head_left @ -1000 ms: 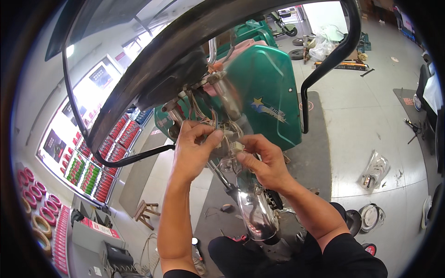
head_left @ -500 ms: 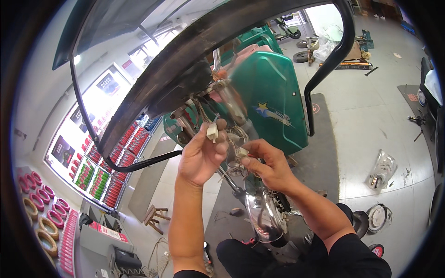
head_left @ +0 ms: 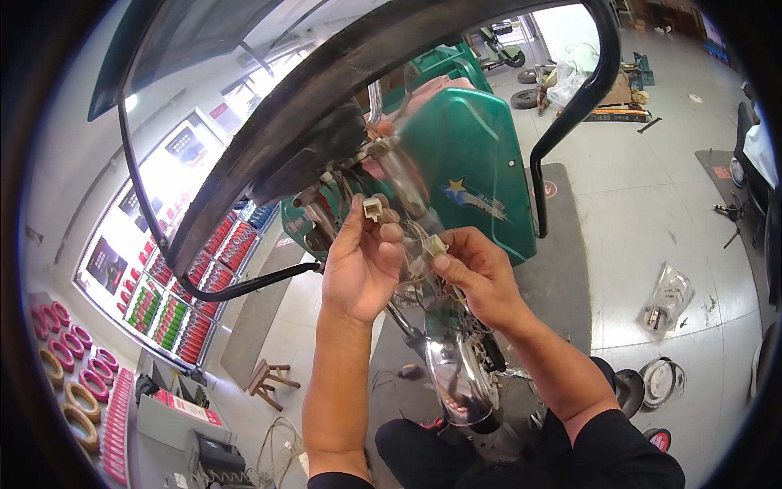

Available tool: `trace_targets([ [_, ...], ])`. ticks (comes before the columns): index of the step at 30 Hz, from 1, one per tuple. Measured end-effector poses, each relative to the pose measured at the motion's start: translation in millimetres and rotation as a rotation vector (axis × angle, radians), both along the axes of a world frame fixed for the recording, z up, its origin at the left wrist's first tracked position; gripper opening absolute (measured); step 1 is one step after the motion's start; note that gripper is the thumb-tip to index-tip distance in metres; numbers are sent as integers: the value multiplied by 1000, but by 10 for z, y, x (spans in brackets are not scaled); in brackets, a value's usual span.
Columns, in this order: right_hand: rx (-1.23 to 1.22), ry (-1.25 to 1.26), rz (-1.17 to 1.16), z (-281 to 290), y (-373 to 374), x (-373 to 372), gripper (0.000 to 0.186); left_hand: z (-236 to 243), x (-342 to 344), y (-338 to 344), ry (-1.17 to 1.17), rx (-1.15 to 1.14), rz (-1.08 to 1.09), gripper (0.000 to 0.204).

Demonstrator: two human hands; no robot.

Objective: The person repairs electrical wiring on a green motorized tricycle by stripping wire ends, connecting wires, and securing them with electrical tape. The person also briefly picks up and sets down a black plastic cover.

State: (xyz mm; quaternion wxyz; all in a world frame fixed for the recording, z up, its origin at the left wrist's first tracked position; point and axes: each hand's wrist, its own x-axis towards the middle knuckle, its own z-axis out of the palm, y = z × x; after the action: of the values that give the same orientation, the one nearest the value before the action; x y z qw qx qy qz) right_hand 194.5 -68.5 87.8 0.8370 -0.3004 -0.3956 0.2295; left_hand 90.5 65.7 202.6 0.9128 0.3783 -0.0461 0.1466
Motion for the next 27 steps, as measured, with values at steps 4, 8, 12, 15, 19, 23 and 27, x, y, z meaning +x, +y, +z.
trace_targets([
  [4,0,12,8,1,-1,11,29,-3,27,4,-18,-50,-3,37],
  [8,-20,8,28,-13,-34,48,29,11,62,-70,48,-38,89,30],
  [12,-8,5,18,-4,-34,37,29,-27,32,-27,56,-14,89,32],
  [15,7,18,-3,-34,21,70,31,-68,-66,19,152,244,165,36],
  [19,-12,56,-22,-3,-55,96,34,-69,-309,147,406,800,468,40],
  [23,-35,70,-67,-35,-30,139,31,-286,-429,674,476,952,754,35],
  [27,-64,50,-136,-52,25,152,30,-410,-319,781,546,1175,922,34],
])
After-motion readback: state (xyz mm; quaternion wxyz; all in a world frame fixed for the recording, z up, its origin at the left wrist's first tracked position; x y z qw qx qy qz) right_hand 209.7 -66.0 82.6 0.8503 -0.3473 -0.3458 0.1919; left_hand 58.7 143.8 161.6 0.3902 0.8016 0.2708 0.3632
